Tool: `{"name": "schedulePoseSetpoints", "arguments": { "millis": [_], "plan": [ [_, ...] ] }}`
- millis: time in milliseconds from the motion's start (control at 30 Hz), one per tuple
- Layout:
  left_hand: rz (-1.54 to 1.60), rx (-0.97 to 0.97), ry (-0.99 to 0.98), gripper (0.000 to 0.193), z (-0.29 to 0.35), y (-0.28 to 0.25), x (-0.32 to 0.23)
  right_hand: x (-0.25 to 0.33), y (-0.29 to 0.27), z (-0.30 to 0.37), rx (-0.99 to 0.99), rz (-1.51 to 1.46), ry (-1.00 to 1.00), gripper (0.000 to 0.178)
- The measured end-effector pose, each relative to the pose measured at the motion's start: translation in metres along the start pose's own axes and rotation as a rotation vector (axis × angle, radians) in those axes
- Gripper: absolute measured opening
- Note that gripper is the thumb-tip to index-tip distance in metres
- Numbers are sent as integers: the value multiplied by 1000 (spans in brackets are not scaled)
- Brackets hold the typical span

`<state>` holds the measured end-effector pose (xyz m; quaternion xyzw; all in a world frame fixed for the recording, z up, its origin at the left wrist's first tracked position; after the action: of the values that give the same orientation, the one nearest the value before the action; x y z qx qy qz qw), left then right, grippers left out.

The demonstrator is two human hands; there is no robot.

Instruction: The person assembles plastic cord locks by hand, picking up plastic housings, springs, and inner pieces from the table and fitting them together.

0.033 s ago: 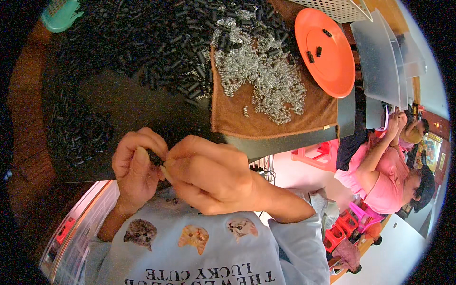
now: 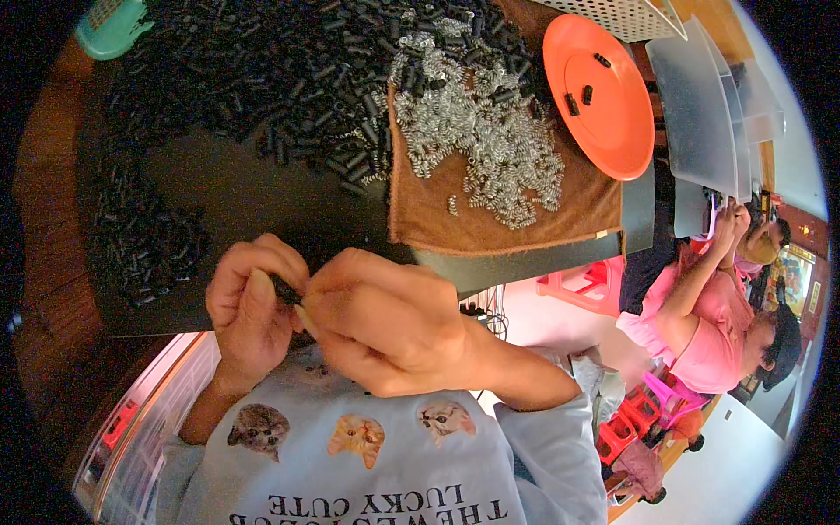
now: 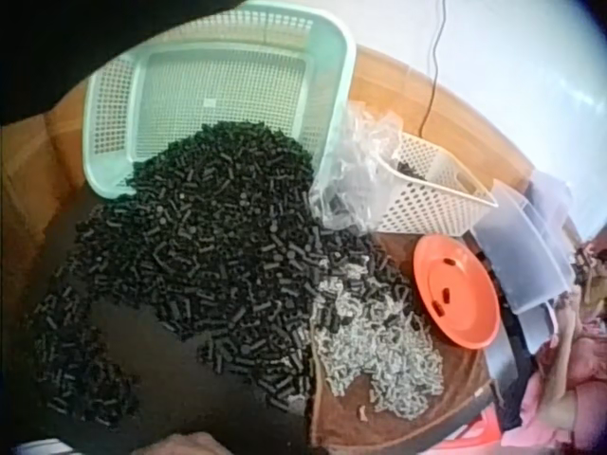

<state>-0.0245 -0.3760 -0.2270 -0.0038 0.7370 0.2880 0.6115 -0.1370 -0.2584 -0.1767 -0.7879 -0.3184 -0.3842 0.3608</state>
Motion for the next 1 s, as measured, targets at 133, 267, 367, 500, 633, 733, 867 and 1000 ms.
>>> {"name": "schedulePoseSetpoints", "arguments": {
  "millis": [133,267,367,500,633,733,867,1000],
  "plan": [
    [-35,-23,23,22,0,0,0,1,0,-1,19,33,-33,21],
    [-12,35,-57,23,-2,-1,-3,3,-3,0,131,196,-100,14],
    [5,46,-78,24,-2,-1,-1,-2,-4,-1,111,50,-46,27],
    [151,21,-114,26,0,0,0,-6,-10,-7,127,-73,143,32],
    [304,-6,-193,28,4,0,2,-17,-11,-17,266,-25,84,48],
    [367,-44,-330,29,8,-5,4,-18,-9,-19,303,22,-23,51],
    [294,-31,-434,34,3,-2,-4,-19,-6,-22,216,63,-77,38],
    [277,12,-475,35,1,-6,1,-18,-2,-28,197,77,-99,25]
  ]
}}
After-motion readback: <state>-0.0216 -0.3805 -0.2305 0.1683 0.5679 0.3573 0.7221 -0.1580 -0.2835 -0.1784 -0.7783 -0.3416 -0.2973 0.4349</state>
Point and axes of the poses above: each hand's wrist, its own z-axis away from the middle knuckle, its own y-axis out of the palm, x = y × z, the point moved 2 cm from there along -z, towards the middle knuckle, and after that the axes turned 1 degree about -z, right-handed, at the moved point
